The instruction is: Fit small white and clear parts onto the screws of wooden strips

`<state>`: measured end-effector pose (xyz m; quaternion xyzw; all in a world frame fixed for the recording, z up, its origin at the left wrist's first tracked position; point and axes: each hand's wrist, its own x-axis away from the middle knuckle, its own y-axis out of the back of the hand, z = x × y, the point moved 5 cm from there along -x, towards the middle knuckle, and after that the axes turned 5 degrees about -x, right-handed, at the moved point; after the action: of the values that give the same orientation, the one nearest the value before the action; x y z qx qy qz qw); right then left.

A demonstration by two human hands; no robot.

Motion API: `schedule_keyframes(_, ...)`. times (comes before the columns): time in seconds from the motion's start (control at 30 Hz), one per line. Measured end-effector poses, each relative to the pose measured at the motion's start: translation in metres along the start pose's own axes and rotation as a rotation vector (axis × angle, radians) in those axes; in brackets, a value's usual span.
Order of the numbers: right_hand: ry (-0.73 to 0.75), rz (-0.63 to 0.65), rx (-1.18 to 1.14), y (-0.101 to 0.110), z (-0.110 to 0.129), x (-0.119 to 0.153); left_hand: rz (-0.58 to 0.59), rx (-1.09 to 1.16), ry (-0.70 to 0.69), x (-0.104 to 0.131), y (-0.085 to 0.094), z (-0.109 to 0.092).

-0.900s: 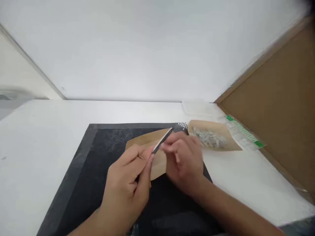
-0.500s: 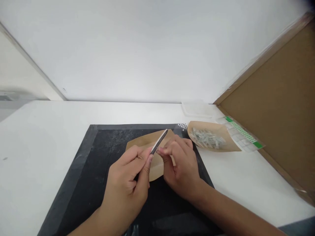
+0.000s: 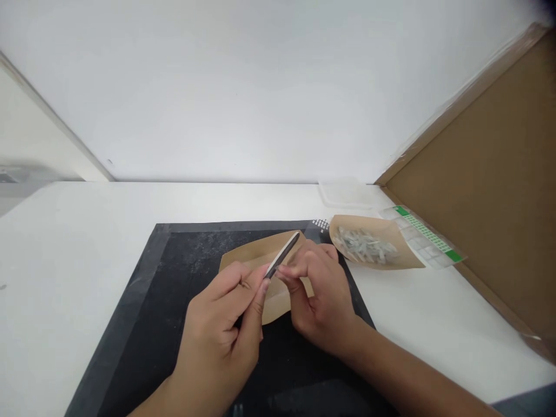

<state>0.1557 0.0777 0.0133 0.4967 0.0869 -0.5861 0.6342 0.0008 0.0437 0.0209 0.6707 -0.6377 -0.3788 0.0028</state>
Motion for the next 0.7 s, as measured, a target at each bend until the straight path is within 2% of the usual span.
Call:
schedule_keyframes(0.1,-0.007,-0.057,0.032,0.003,0.000,0.000,0.006,-0.016,-0.009,0.000,-0.001,0.001)
schedule_keyframes(0.23,0.009,0.013,0.021,-0.001,0.000,-0.001,-0.001,-0.022,-0.027,0.001,-0.001,0.001)
schedule_keyframes(0.37,0.004,-0.035,0.066,0.003,-0.002,0.000,0.003,-0.023,-0.023,0.002,-0.003,0.001)
schedule_keyframes(0.5,-0.001,0.036,0.027,0.001,-0.004,0.002,0.046,-0.001,0.029,0.002,-0.004,0.005)
schedule_keyframes(0.7,-0.068,-0.100,-0.069,0.014,-0.013,0.003,0.033,-0.051,0.112,-0.002,0.003,0.008)
